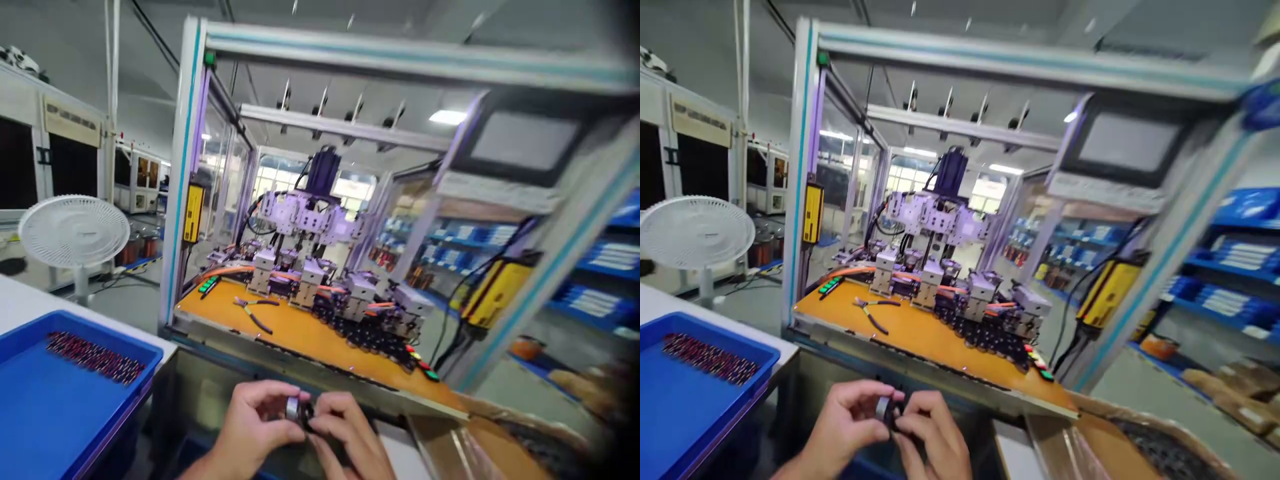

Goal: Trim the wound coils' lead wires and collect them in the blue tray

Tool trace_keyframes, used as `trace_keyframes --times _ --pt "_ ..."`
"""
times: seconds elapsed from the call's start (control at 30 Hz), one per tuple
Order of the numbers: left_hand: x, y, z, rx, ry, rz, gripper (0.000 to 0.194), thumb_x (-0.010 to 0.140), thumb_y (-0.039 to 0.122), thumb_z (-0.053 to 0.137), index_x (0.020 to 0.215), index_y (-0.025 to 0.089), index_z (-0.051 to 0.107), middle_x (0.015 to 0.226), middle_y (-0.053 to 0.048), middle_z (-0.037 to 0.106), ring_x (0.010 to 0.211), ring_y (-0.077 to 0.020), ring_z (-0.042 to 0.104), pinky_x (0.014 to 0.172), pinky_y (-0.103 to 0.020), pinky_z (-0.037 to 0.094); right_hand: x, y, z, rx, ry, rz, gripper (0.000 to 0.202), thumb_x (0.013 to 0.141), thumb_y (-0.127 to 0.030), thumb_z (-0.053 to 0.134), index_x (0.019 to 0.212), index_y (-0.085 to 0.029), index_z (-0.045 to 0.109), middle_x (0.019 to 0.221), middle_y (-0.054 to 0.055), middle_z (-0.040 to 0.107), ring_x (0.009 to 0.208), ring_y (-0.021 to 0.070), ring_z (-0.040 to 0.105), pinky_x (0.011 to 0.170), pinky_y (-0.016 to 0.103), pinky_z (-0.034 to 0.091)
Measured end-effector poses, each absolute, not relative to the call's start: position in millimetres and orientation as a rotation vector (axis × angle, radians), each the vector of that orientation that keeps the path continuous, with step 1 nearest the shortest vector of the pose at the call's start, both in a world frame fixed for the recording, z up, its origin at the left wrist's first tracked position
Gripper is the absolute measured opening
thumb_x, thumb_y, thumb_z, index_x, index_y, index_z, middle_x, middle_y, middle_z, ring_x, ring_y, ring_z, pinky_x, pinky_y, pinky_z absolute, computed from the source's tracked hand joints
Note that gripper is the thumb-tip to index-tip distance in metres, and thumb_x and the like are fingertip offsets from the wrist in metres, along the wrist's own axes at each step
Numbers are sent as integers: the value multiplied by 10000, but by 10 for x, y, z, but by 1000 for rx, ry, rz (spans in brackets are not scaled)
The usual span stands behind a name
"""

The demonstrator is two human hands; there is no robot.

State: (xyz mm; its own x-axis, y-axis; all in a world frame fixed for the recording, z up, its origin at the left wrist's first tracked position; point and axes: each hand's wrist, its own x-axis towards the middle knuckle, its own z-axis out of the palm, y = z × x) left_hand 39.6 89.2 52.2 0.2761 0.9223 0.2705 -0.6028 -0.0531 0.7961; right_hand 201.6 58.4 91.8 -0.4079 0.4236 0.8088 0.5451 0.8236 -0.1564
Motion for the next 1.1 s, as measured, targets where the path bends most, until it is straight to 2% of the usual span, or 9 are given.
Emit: trace_keyframes --times 0.1,0.23,0.4,0.47,0.6,0.73,0.93,1.1 --pt "239 1024 749 1127 455 1350 400 506 165 911 883 195 782 917 -57 794 810 -186 751 771 -237 588 1766 759 977 -646 -1933 -30 202 843 -19 587 968 -176 611 854 46 570 772 128 611 668 220 544" --pt "136 1332 814 1283 516 1404 395 579 138 874 956 199 777 930 -57 793 806 -195 753 775 -251 597 1777 1130 1034 -645 -1973 59 219 833 9 574 939 -174 631 858 50 590 787 127 623 664 208 554" --pt "142 1809 882 1537 557 1461 494 576 71 865 1017 271 767 967 -22 789 879 -202 751 835 -253 581 1991 1654 1079 -690 -2069 42 346 853 -30 601 1171 -168 588 933 85 643 868 146 647 723 215 573" --pt "167 1986 1005 1549 598 1453 511 565 66 869 1019 278 767 955 -18 791 881 -203 751 834 -248 580 2044 1873 1166 -701 -2089 28 320 878 -63 595 1173 -186 603 909 69 640 847 132 647 706 197 566" --pt "189 2218 1412 1403 728 1328 441 557 121 884 970 240 785 904 -41 795 796 -199 752 750 -243 596 2066 2240 1511 -634 -2083 0 240 898 -91 586 1110 -194 633 855 41 641 785 109 643 682 189 552" --pt "164 2286 1957 1175 802 1187 422 510 127 900 914 193 795 787 -33 790 653 -147 713 639 -205 574 2071 2432 2003 -576 -2100 3 199 920 -171 591 1113 -177 640 879 64 659 810 141 651 681 237 559" --pt "167 2314 2722 974 778 1023 421 498 126 902 903 156 789 721 -8 763 618 -109 675 676 -215 559 2148 2535 2722 -480 -2095 -40 186 932 -216 590 1106 -187 650 803 45 656 716 134 637 604 237 536" --pt "223 2289 3076 945 843 968 454 455 147 920 887 124 781 715 -11 754 608 -97 659 647 -205 542 2219 2538 3049 -356 -2115 -95 225 909 -166 603 1127 -121 641 803 61 655 736 152 633 612 254 537"
